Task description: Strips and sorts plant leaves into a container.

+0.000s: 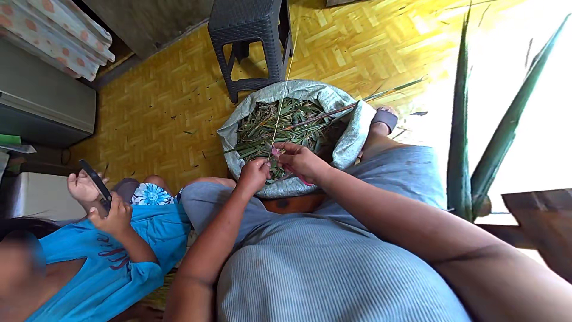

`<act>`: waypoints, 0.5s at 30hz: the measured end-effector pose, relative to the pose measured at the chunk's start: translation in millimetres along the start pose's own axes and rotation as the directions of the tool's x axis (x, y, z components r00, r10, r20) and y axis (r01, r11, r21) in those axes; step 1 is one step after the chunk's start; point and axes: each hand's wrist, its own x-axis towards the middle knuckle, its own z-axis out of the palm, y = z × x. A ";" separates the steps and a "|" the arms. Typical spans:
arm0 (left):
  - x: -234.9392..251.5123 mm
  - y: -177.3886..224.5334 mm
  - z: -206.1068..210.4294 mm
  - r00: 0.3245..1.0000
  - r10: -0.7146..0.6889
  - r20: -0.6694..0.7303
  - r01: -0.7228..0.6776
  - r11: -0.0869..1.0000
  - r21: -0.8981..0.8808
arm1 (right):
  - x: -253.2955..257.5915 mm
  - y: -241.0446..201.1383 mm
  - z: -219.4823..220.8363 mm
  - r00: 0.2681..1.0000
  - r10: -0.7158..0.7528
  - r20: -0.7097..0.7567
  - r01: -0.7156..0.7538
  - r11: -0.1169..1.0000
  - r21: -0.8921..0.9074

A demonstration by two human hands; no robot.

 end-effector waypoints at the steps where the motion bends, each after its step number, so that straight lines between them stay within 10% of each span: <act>1: -0.7 0.8 -0.4 1.000 -0.008 0.001 0.008 1.000 -0.003 | -3.7 1.8 3.1 1.000 -0.001 -0.010 0.001 1.000 -0.013; 15: -23.2 -1.3 -0.1 0.996 0.000 0.085 0.001 1.000 -0.012 | 19.6 -10.0 -20.8 0.993 0.062 -0.096 -0.044 0.983 0.180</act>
